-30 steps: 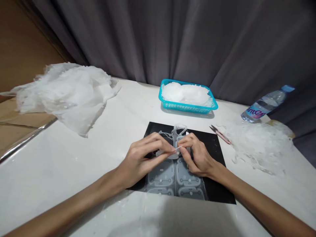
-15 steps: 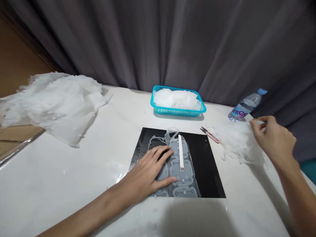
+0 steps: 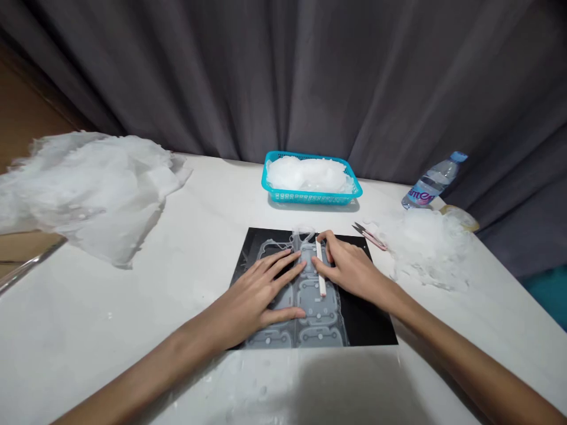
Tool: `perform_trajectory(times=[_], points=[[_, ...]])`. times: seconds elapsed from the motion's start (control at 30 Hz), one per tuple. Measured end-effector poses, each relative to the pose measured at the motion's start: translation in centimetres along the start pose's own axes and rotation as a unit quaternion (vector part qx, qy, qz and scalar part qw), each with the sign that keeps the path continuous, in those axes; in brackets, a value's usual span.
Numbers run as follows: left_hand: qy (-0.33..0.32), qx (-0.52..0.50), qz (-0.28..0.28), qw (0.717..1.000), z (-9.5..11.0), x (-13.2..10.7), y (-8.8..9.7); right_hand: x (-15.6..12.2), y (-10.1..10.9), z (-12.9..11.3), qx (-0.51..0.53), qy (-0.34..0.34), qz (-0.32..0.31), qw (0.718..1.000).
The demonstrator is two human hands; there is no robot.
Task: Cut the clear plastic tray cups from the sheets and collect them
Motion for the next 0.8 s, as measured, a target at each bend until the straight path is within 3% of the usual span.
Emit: perform_trajectory(times=[0.1,0.2,0.3,0.37,0.5,0.63,0.8], points=[[0.010,0.009,-0.013,1.000,-0.3,-0.1,0.1,-0.4,2.2,0.6,0.061,0.049,-0.118,0.990],[0.021,0.017,-0.016,1.000,-0.7,-0.1,0.2,-1.4,3.6,1.9,0.109,0.067,-0.148,0.981],[0.027,0.018,-0.007,0.999,-1.0,-0.2,0.1,-2.0,3.5,2.8,0.150,0.047,-0.133,0.979],[0.024,0.019,0.002,1.000,-1.0,-0.1,0.0,-1.7,2.9,2.8,0.153,0.038,-0.084,0.984],[0.020,0.027,0.039,0.999,-1.0,0.0,-0.2,-0.3,1.2,1.9,0.078,0.004,-0.002,0.997],[0.022,0.036,0.061,0.997,-1.1,0.0,-0.3,-0.4,1.0,1.7,0.046,0.008,-0.029,0.998],[0.032,0.055,0.068,0.996,-1.4,0.1,-0.1,-2.1,2.5,2.3,0.067,0.035,-0.071,0.995]])
Point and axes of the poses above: each hand's wrist, its own x-axis towards the middle knuckle, its own y-axis out of the back of the hand, z = x × y, the point moved 1 cm from there along x, towards the middle knuckle, and after that the axes turned 11 degrees about -y, right-handed, at the moved point
